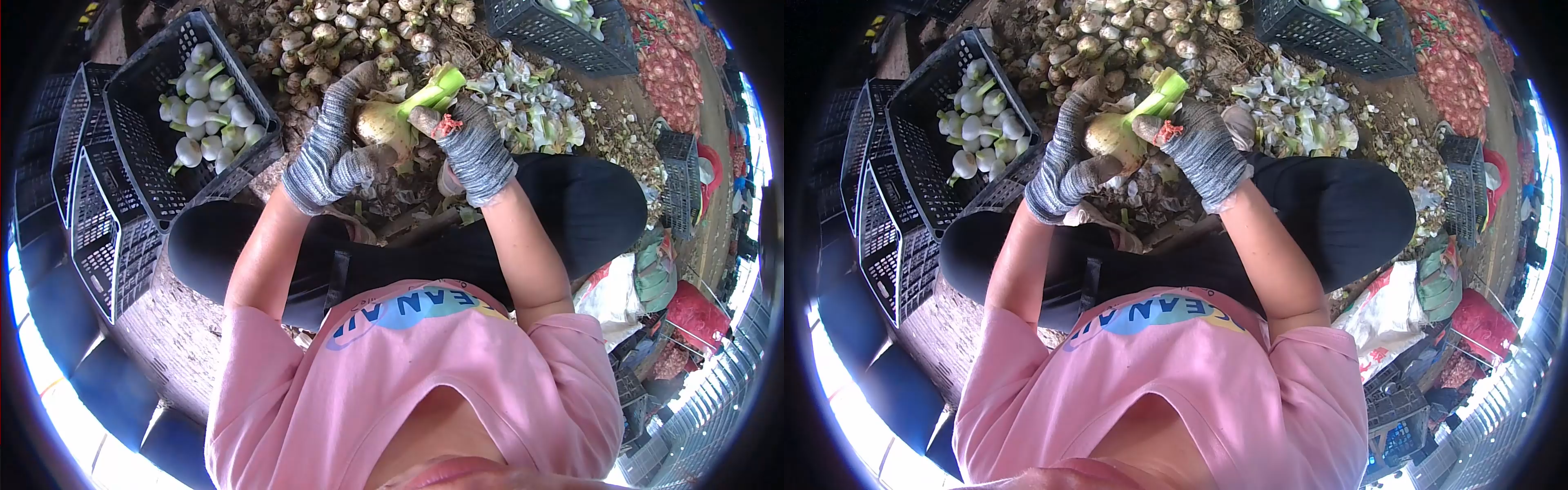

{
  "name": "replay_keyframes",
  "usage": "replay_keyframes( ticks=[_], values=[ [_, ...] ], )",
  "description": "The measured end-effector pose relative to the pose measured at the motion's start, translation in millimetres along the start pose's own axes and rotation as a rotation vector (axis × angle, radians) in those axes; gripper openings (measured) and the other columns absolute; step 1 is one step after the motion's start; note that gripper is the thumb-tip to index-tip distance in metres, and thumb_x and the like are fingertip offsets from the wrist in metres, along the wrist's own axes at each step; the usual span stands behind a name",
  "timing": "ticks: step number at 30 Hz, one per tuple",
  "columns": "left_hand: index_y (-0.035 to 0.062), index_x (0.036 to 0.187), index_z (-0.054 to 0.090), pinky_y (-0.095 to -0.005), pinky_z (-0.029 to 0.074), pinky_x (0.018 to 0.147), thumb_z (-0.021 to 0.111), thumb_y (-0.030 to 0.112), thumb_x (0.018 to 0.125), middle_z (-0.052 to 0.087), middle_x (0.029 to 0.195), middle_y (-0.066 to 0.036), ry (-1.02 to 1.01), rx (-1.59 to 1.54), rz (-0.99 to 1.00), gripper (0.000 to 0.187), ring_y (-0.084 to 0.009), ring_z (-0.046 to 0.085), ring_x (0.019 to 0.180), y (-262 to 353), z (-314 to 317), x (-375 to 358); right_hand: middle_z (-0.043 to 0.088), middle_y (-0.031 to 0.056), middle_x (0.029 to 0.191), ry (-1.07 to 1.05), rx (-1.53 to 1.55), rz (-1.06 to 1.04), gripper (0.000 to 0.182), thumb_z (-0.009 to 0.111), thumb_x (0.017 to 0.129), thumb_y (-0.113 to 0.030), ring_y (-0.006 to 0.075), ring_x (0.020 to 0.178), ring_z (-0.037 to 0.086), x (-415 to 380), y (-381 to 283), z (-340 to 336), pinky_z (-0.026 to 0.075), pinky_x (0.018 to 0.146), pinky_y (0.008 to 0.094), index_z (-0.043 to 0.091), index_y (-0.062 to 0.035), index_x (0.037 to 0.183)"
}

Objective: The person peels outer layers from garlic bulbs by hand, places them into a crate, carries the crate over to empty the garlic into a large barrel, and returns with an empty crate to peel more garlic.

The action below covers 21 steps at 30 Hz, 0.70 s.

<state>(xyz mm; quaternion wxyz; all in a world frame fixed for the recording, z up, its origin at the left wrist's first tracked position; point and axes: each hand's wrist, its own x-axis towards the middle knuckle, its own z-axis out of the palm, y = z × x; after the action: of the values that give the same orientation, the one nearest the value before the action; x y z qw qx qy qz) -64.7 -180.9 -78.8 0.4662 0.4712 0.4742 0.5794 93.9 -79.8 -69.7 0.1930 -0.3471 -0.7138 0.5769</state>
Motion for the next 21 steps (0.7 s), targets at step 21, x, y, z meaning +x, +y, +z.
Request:
replay_keyframes(
  ticks=[21],
  values=[
    [-0.0020,0.106,0.051,-0.0239,0.050,0.057,0.072,0.020,0.066,0.059,0.087,-0.012,-0.147,-0.915,-0.539,0.050,-0.0145,0.058,0.068,-37,-8,20,0.060,0.0084,0.097,-0.122,0.810,-0.016,0.032,0.054,0.079,-0.028,0.0202,0.089,0.057,-1,58,-1,0.045,0.081,0.0347,0.056,-0.0029,0.099]
  ],
)
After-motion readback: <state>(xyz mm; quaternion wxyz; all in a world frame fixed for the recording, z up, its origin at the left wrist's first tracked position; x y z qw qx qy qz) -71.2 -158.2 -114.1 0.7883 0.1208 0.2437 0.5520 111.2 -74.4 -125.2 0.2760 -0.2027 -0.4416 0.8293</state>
